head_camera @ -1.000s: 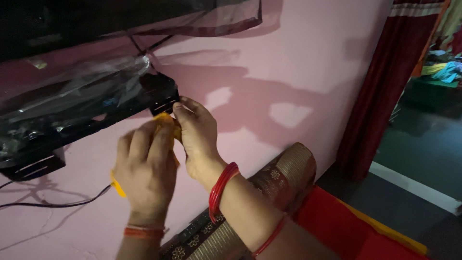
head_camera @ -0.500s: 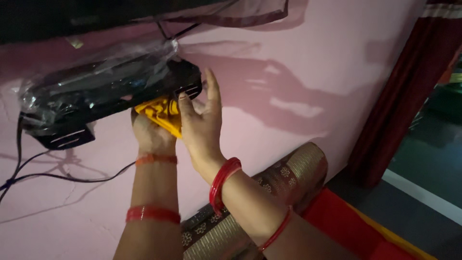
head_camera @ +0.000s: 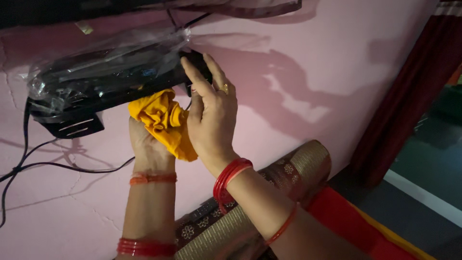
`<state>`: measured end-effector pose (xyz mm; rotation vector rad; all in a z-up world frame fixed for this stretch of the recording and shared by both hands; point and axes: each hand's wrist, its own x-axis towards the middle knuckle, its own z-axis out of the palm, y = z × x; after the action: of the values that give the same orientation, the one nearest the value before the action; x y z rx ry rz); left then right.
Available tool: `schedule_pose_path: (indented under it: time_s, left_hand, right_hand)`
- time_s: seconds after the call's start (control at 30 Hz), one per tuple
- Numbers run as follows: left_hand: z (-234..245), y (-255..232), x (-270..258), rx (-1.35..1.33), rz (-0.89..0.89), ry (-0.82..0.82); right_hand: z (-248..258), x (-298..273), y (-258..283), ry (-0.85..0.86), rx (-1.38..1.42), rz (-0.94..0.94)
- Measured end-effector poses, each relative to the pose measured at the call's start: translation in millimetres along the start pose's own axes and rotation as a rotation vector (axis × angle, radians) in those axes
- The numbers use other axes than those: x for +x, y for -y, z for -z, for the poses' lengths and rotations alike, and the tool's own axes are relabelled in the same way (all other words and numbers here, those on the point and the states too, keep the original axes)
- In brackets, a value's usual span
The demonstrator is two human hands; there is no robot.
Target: The person cleans a wall-mounted electronic device and its shelf by hand using a yellow cloth, wiping the surfaces and moving the cloth around the cables.
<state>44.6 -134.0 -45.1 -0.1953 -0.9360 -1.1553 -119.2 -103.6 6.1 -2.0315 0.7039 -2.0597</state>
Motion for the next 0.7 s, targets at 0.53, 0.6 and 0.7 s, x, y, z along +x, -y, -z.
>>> schedule_pose_path:
  time_s: [0.53, 0.6, 0.7]
  left_hand:
    - [-18, 1, 17, 0.030, 0.006, -0.358]
    - [-10, -1, 39, -0.187, 0.061, -0.382]
    - [-1, -1, 54, -0.210, 0.010, -0.467]
  right_hand:
    - [-1, -17, 16, 0.040, -0.191, 0.209]
    - [-1, -17, 14, 0.048, -0.213, 0.200]
    - [3, -16, 10, 0.024, -0.209, 0.200]
